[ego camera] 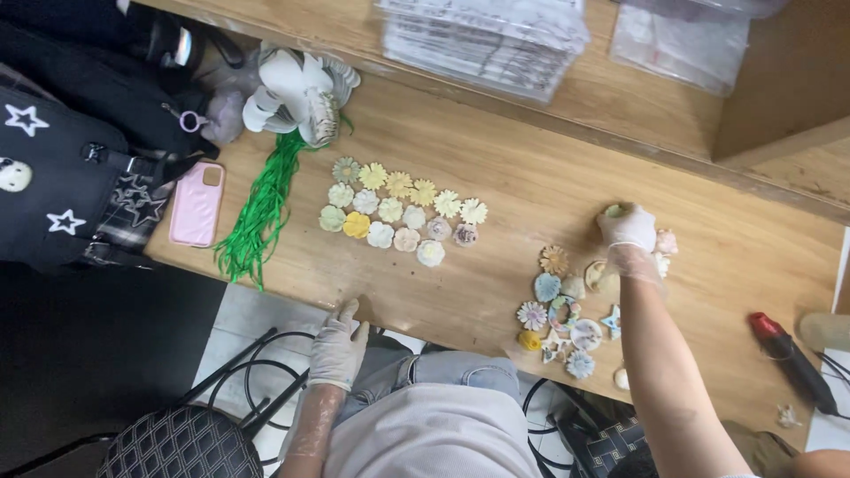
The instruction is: Organizing and arranging small decorative wax flowers on a workspace table.
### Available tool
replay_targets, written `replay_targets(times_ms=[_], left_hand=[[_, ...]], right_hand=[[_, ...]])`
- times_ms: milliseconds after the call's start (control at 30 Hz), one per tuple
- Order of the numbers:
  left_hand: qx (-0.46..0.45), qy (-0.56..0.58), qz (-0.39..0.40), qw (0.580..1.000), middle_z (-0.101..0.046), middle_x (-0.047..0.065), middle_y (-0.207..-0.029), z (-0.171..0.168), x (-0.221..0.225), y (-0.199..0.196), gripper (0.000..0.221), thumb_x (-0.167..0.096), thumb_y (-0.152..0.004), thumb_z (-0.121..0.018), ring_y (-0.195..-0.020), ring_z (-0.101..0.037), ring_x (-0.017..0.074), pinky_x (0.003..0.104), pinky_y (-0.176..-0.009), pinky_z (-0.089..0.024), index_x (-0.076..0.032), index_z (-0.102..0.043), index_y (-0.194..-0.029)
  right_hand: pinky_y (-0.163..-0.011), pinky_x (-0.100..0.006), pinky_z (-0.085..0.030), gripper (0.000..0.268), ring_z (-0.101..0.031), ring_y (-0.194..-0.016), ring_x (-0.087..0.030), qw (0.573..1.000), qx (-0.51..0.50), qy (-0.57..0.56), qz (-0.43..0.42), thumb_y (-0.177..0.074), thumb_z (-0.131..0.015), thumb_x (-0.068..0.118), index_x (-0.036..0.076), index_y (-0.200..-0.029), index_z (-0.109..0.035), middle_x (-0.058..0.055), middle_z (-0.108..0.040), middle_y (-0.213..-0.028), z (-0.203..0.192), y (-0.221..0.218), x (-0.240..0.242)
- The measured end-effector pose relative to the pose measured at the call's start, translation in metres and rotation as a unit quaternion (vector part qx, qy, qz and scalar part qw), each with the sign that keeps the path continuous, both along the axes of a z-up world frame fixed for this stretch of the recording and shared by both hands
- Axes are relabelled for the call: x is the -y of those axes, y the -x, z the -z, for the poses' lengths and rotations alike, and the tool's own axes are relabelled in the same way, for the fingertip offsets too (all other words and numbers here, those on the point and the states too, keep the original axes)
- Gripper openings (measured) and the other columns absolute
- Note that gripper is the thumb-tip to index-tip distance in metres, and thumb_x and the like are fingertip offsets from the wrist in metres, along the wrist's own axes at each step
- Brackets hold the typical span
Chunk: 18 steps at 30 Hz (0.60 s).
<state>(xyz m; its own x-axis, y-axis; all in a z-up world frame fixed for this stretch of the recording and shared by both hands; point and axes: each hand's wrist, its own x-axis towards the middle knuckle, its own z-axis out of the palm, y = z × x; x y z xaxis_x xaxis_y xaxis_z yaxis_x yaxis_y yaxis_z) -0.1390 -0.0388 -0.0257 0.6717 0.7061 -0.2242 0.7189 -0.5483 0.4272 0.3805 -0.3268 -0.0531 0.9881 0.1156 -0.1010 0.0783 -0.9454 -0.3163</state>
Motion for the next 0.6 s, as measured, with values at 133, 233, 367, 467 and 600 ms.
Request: replay_targets(times_ms=[133,233,367,467,600], left_hand=[[0.053,0.063,-0.005,0.997,-0.063,0.018,-0.136,-0.004,0.002,-0.009,0.052,-0.025,-0.087,-0.073,-0.123,-0.061,0.0358,0.043,-0.104,-0.049,-0.009,-0.060,-0.135],[0.051,0.135,-0.054,0.988,-0.063,0.017,-0.136,-0.015,-0.011,-0.031,0.052,-0.026,-0.088,-0.072,-0.122,-0.062,0.0332,0.041,-0.103,-0.049,-0.011,-0.059,-0.136],[0.133,0.141,-0.056,0.980,-0.065,0.017,-0.135,-0.008,-0.036,-0.043,0.050,-0.021,-0.091,-0.071,-0.125,-0.064,0.0313,0.039,-0.106,-0.050,-0.009,-0.059,-0.137],[0.153,0.094,-0.067,0.981,-0.065,0.017,-0.135,-0.015,-0.050,-0.046,0.051,-0.019,-0.090,-0.073,-0.124,-0.063,0.0320,0.039,-0.106,-0.049,-0.009,-0.059,-0.137],[0.150,0.107,-0.061,0.981,-0.064,0.018,-0.135,-0.022,-0.057,-0.029,0.051,-0.017,-0.089,-0.072,-0.125,-0.062,0.0337,0.040,-0.105,-0.048,-0.006,-0.058,-0.137]], right_hand=[[-0.092,-0.044,-0.055,0.049,-0.072,-0.102,-0.035,0.999,-0.033,0.002,0.009,-0.079,-0.081,0.039,0.011,-0.119,-0.077,-0.021,-0.075,-0.111,-0.025,0.009,-0.037],[-0.093,-0.039,-0.055,0.044,-0.073,-0.101,-0.030,0.996,-0.064,-0.067,-0.012,-0.085,-0.075,0.038,0.012,-0.120,-0.074,-0.017,-0.075,-0.110,-0.039,0.018,-0.092],[-0.092,-0.035,-0.054,0.038,-0.072,-0.102,-0.026,0.982,-0.100,-0.084,-0.133,-0.087,-0.072,0.033,0.011,-0.119,-0.070,-0.013,-0.075,-0.111,-0.060,0.049,-0.157],[-0.090,-0.043,-0.054,0.035,-0.067,-0.104,-0.036,0.939,-0.053,0.057,-0.335,-0.090,-0.075,0.033,0.012,-0.117,-0.070,-0.018,-0.072,-0.113,-0.103,0.069,-0.204],[-0.086,-0.045,-0.055,0.033,-0.070,-0.101,-0.034,0.879,0.042,0.125,-0.458,-0.086,-0.075,0.029,0.013,-0.114,-0.071,-0.016,-0.071,-0.114,-0.036,0.042,-0.217]])
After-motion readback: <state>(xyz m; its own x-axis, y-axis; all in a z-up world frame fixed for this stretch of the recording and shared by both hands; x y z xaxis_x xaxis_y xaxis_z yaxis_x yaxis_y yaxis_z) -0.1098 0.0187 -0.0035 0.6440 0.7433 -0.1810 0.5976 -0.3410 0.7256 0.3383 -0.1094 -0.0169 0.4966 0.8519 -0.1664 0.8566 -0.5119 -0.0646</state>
